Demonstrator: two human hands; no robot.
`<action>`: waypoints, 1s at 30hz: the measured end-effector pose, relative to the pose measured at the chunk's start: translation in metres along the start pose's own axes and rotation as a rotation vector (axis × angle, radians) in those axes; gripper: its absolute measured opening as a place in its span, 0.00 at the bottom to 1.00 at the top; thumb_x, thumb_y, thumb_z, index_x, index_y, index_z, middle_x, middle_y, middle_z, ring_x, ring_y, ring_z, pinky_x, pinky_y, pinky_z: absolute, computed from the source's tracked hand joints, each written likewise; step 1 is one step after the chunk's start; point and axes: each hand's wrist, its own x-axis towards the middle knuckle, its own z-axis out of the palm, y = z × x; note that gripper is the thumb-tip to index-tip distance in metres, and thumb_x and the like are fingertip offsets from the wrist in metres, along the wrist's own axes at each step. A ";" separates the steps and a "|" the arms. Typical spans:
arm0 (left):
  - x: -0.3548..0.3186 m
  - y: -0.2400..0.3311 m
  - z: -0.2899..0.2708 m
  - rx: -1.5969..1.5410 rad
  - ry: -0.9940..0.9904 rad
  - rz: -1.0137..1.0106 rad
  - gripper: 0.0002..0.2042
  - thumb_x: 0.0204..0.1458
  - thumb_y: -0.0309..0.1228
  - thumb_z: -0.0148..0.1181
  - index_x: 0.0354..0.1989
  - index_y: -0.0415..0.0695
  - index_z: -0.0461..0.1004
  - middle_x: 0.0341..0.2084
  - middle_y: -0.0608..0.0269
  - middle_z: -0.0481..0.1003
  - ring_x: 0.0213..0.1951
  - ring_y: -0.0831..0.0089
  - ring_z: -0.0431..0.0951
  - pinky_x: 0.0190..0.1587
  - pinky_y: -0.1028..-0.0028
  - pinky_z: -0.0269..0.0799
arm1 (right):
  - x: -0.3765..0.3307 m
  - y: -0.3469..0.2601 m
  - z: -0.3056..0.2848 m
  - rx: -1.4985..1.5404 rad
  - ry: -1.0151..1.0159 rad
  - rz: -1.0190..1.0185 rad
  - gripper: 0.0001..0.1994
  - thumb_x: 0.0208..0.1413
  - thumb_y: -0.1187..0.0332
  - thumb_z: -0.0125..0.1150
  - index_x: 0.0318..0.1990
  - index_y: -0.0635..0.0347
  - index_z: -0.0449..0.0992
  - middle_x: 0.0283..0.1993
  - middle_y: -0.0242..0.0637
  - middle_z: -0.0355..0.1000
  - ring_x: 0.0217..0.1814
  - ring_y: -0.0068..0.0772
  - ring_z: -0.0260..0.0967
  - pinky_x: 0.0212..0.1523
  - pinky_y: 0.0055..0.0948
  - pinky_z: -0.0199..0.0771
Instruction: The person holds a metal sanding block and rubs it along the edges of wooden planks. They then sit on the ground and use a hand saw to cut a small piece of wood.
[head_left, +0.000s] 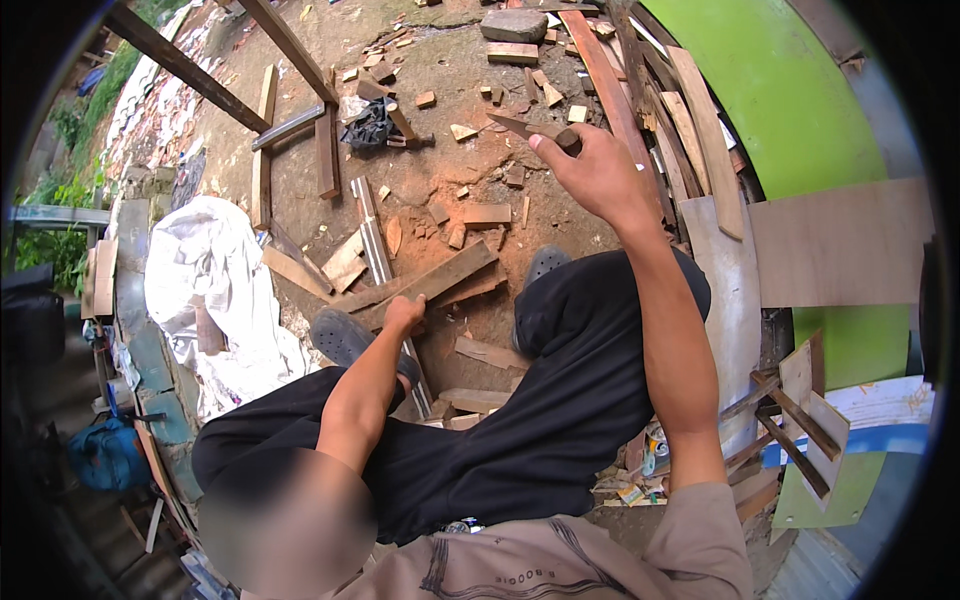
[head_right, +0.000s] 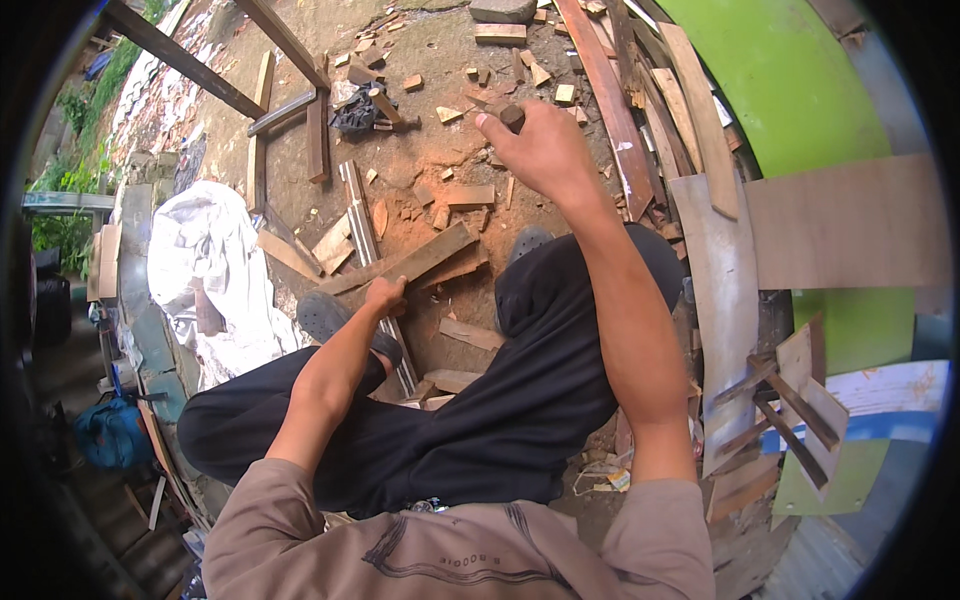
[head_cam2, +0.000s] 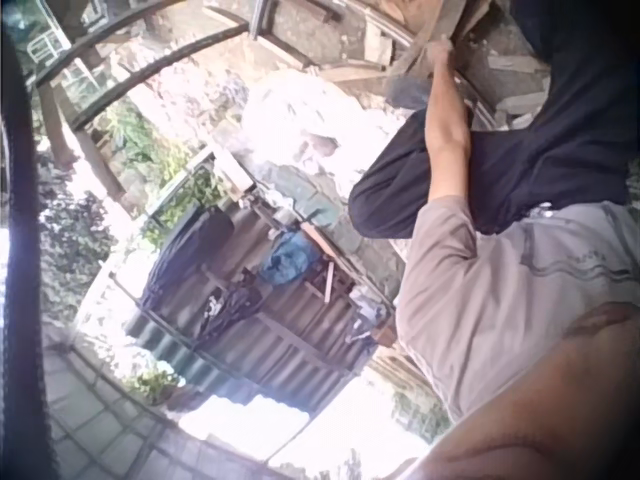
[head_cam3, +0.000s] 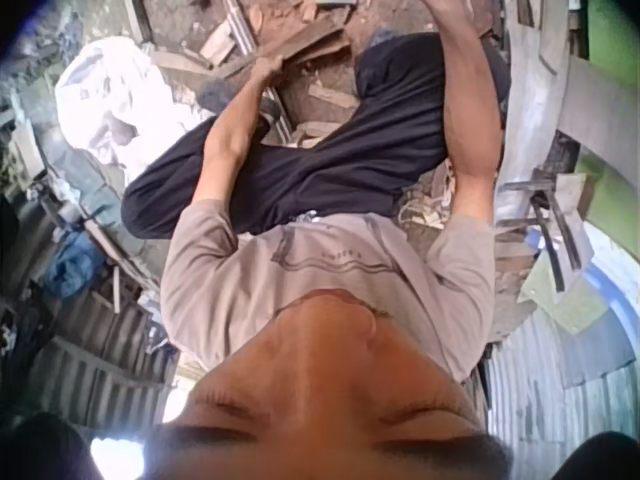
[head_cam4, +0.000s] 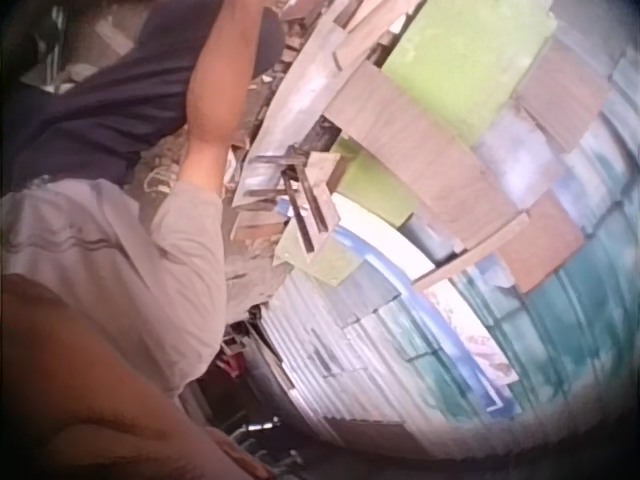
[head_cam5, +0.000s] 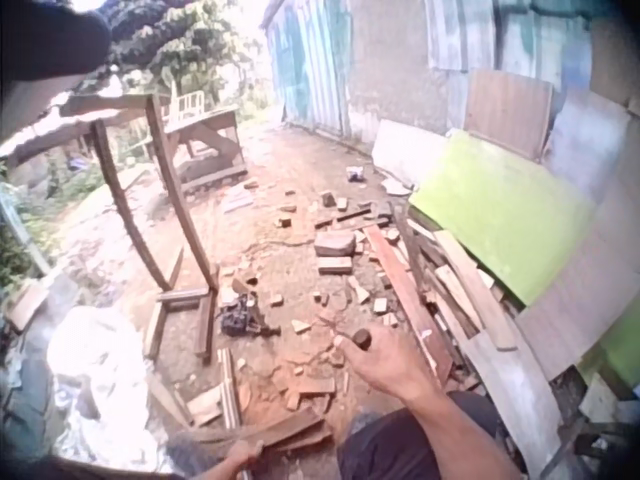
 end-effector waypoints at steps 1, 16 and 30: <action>-0.009 0.002 -0.001 0.157 0.119 0.106 0.27 0.57 0.49 0.60 0.49 0.34 0.71 0.37 0.47 0.80 0.44 0.51 0.81 0.40 0.58 0.81 | 0.001 -0.003 -0.001 -0.006 -0.008 0.006 0.25 0.54 0.47 0.64 0.30 0.67 0.79 0.26 0.51 0.77 0.31 0.49 0.78 0.36 0.41 0.75; 0.027 0.036 0.011 1.027 0.274 0.712 0.26 0.49 0.25 0.59 0.58 0.43 0.60 0.47 0.44 0.74 0.42 0.45 0.81 0.41 0.56 0.78 | -0.006 -0.006 -0.016 0.006 0.033 -0.002 0.24 0.56 0.49 0.65 0.30 0.68 0.77 0.27 0.50 0.76 0.31 0.49 0.76 0.36 0.41 0.73; 0.033 0.049 -0.002 1.117 0.268 0.736 0.33 0.44 0.26 0.62 0.62 0.43 0.58 0.50 0.47 0.74 0.49 0.48 0.78 0.47 0.55 0.76 | -0.023 0.001 -0.014 0.031 0.001 0.079 0.22 0.54 0.52 0.65 0.30 0.68 0.74 0.23 0.56 0.73 0.29 0.58 0.75 0.33 0.47 0.73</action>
